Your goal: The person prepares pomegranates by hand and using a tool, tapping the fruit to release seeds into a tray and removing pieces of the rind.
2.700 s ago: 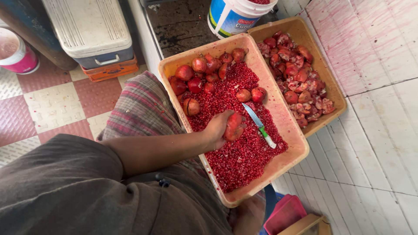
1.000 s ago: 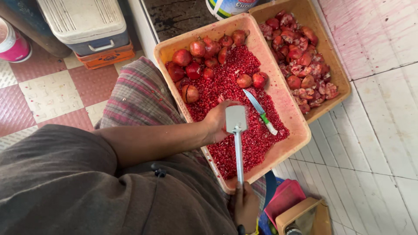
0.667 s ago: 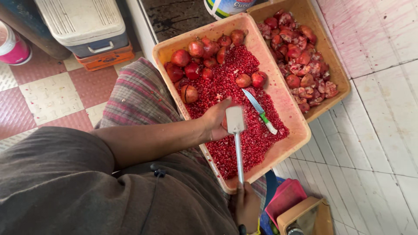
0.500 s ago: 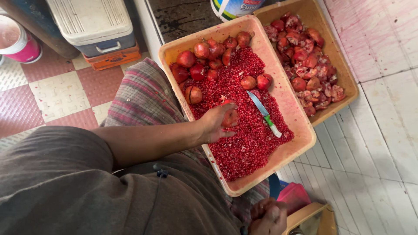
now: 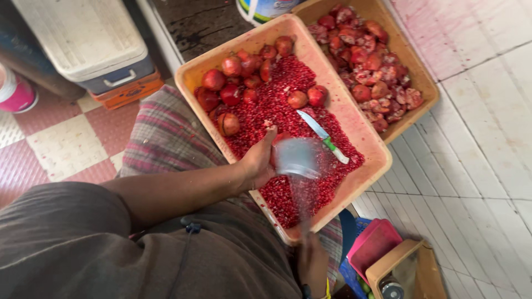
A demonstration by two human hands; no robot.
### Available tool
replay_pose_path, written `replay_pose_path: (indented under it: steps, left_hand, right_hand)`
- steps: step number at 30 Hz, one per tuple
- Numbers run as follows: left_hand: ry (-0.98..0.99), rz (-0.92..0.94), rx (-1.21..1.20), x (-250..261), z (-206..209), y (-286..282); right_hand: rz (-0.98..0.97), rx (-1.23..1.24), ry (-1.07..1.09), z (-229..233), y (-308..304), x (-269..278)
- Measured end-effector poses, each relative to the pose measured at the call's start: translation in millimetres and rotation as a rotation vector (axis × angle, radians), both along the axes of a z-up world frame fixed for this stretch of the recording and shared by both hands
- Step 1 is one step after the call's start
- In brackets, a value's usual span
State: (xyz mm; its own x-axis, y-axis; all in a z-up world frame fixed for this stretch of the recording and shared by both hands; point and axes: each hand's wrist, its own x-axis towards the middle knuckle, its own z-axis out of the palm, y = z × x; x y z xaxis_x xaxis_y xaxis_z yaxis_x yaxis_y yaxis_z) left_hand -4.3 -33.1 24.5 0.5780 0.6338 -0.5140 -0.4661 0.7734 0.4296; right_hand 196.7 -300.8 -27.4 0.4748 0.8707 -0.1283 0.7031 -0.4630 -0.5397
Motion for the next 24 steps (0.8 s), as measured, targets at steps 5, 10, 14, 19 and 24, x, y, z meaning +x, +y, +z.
replay_pose_path:
  steps: [5,10,14,19,24]
  left_hand:
    - [-0.396,-0.02,0.021,46,0,50]
    - [0.214,-0.385,0.547,113,78,224]
    - [0.736,-0.644,1.373,77,52,230]
    - [1.055,-1.01,1.743,-7,-30,168]
    - [1.155,-0.843,1.65,-22,-66,152]
  right_hand:
    - [0.295,0.643,-0.146,71,17,-27]
    - [-0.164,0.57,0.905,57,61,-34]
    - [-0.125,0.534,0.782,45,88,-27]
    - [-0.136,0.507,0.689,45,86,-27]
    - [-0.081,0.506,0.628,45,91,-27]
